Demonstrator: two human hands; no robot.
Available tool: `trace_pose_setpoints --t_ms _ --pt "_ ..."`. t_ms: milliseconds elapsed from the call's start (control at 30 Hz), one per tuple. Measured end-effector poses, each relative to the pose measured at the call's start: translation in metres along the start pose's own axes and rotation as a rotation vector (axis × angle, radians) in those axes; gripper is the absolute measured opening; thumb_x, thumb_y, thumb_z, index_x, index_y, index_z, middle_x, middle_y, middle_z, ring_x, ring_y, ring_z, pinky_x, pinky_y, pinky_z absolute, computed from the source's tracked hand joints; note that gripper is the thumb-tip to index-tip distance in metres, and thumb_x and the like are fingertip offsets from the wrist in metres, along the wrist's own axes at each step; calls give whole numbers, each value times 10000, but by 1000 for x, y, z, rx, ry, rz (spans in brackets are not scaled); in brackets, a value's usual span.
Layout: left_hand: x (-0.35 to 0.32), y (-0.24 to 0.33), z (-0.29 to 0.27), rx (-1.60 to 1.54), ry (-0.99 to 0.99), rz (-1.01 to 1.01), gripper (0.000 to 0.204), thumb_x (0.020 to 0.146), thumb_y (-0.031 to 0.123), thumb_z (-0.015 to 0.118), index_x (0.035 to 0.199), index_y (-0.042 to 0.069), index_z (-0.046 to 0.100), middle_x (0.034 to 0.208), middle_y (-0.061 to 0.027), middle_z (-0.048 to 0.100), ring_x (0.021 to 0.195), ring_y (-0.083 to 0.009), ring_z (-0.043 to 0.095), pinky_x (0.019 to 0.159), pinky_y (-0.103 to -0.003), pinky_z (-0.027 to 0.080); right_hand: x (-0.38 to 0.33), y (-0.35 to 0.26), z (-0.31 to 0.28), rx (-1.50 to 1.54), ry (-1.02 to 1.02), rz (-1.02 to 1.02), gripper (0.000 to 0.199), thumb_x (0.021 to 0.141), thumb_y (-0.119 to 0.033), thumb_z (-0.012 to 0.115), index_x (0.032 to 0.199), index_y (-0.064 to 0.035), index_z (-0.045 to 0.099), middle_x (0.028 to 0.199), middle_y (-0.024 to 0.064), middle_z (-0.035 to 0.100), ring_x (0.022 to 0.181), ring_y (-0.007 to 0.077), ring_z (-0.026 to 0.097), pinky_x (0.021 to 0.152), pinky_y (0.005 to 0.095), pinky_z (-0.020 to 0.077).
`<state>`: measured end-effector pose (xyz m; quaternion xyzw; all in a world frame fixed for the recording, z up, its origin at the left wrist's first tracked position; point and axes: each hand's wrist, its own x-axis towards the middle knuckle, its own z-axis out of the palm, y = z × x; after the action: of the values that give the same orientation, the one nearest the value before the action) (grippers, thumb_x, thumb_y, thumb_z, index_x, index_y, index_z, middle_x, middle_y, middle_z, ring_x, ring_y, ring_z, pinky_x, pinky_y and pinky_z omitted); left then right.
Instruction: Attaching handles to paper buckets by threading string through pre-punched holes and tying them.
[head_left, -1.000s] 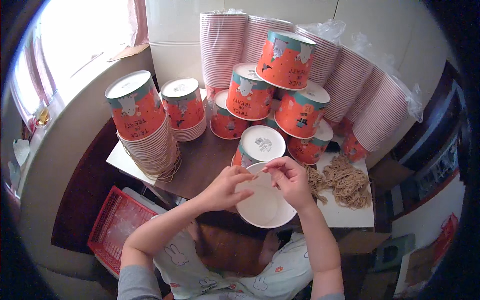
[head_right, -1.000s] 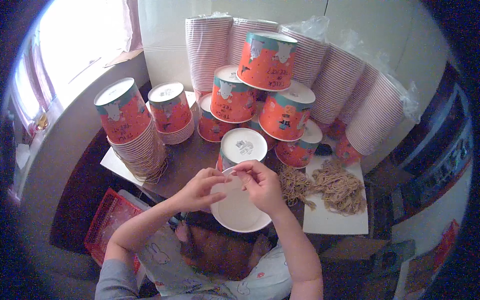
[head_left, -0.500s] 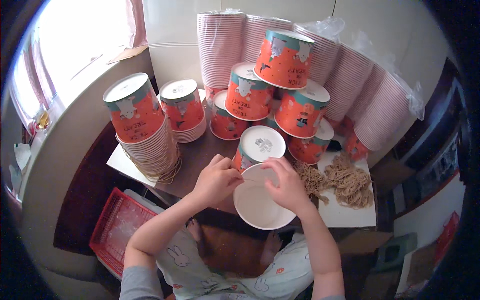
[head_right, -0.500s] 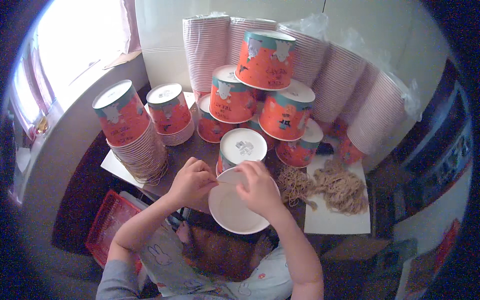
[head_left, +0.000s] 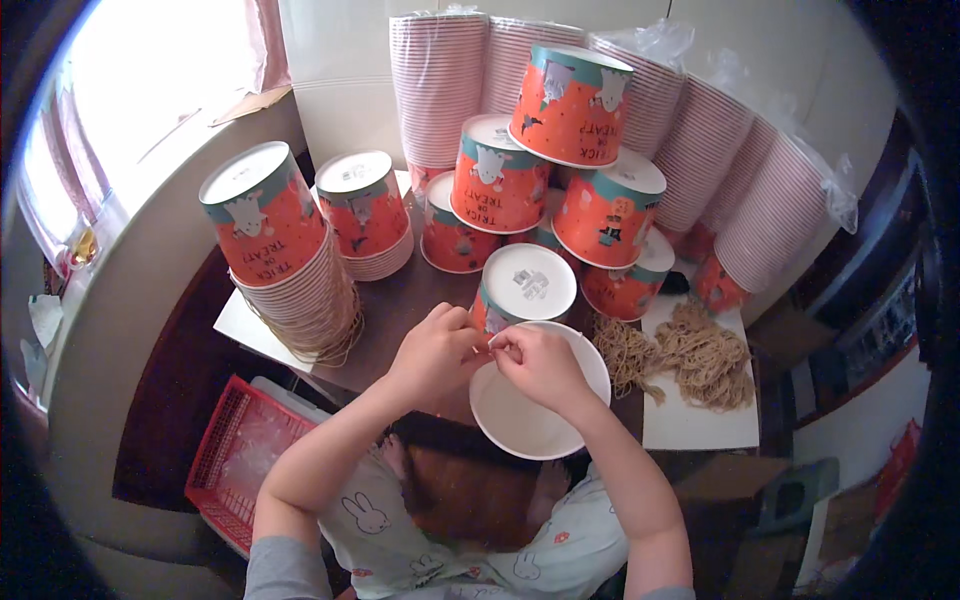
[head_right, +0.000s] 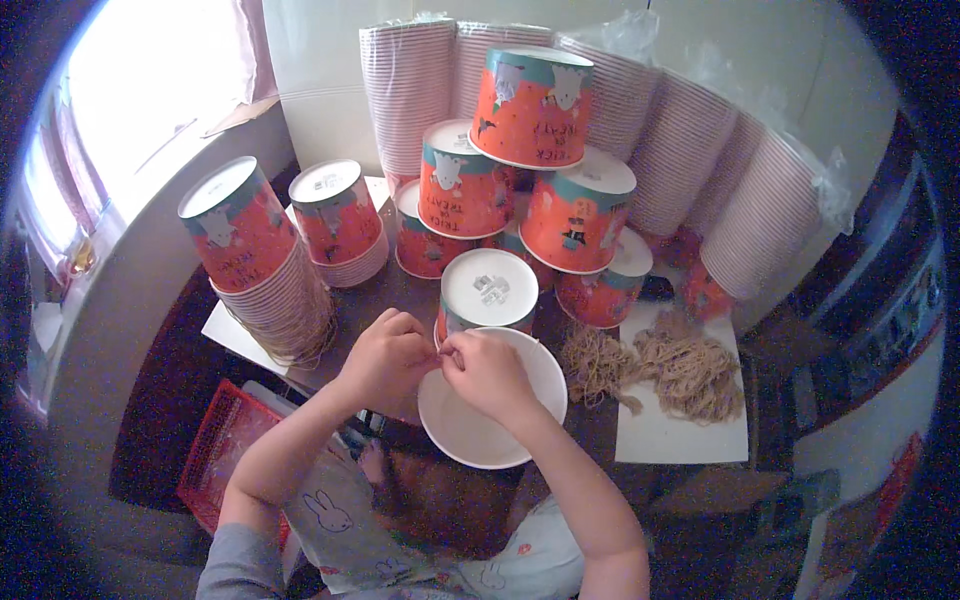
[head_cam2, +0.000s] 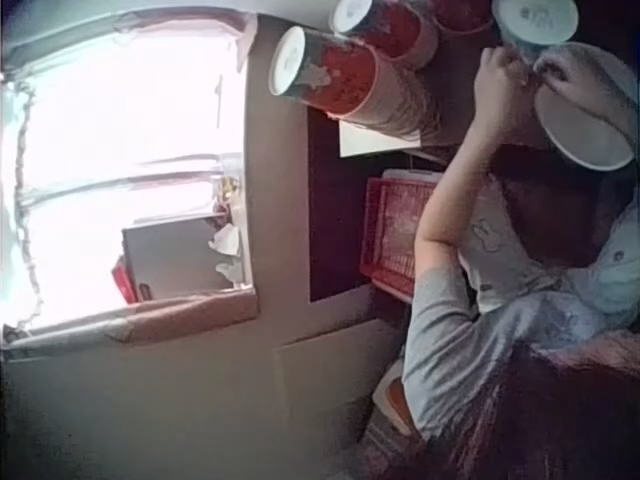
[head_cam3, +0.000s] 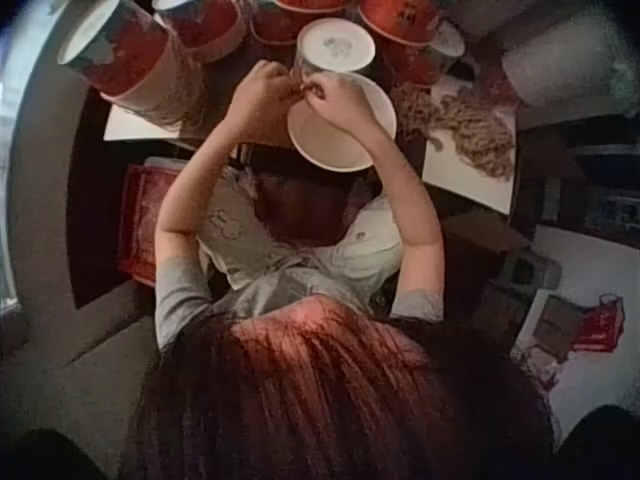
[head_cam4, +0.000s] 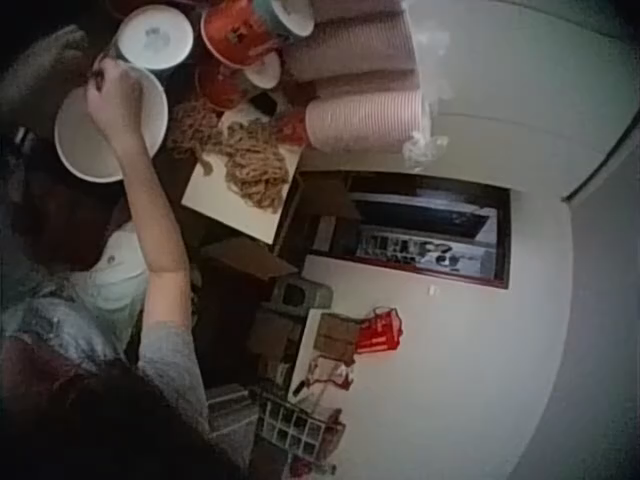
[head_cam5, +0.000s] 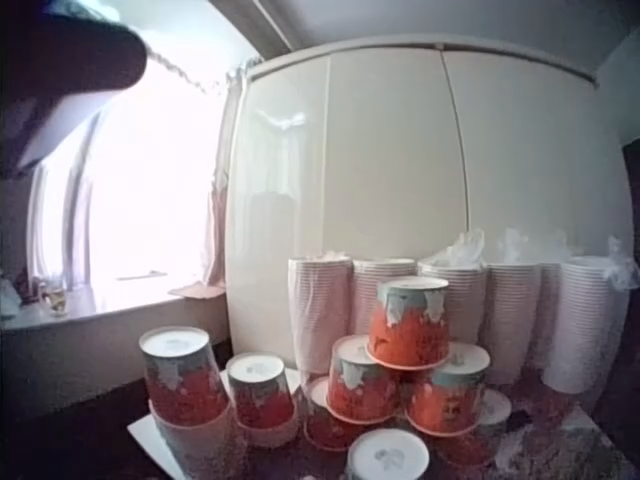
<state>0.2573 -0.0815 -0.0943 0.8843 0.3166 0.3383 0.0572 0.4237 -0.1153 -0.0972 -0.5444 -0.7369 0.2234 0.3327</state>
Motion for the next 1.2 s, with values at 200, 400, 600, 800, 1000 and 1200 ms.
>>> trace_pose_setpoints --t_ms 200,400,600,800,1000,1200 --pt "-3 -18 1 -446 -212 -372 188 746 83 550 905 22 628 813 -171 616 754 -291 615 676 -350 489 1 -4 1 -234 -5 53 151 741 -166 552 796 -43 620 769 123 606 717 291 594 658 396 471" --pt "-8 -22 12 -432 -327 -347 239 736 60 538 959 47 624 823 -168 622 753 -290 621 682 -340 489 2 -1 4 -237 44 43 153 712 -186 605 782 -54 636 733 100 615 678 249 604 624 362 476" --pt "-10 -23 15 -464 -321 -333 248 728 63 546 962 51 626 820 -167 622 756 -291 620 687 -342 491 3 0 7 -241 37 43 152 713 -193 607 779 -59 640 712 94 613 670 245 604 622 357 478" --pt "-9 -24 16 -456 -316 -306 249 729 62 550 966 43 623 822 -170 622 756 -284 623 690 -334 491 2 4 9 -228 7 74 131 730 -172 572 757 -63 638 735 112 619 676 278 602 630 394 475" --pt "-8 -21 18 -522 -259 -335 207 732 58 553 923 23 625 806 -175 620 752 -271 628 684 -331 490 3 7 10 -249 28 48 139 718 -197 604 764 -73 645 705 78 622 663 237 607 612 354 477" --pt "-6 -32 11 -521 -282 -623 173 729 113 538 832 -11 599 725 -98 616 689 -113 553 635 -262 453 0 -1 -1 -302 -8 89 172 693 -208 612 824 -96 620 707 65 624 660 228 608 610 342 478"
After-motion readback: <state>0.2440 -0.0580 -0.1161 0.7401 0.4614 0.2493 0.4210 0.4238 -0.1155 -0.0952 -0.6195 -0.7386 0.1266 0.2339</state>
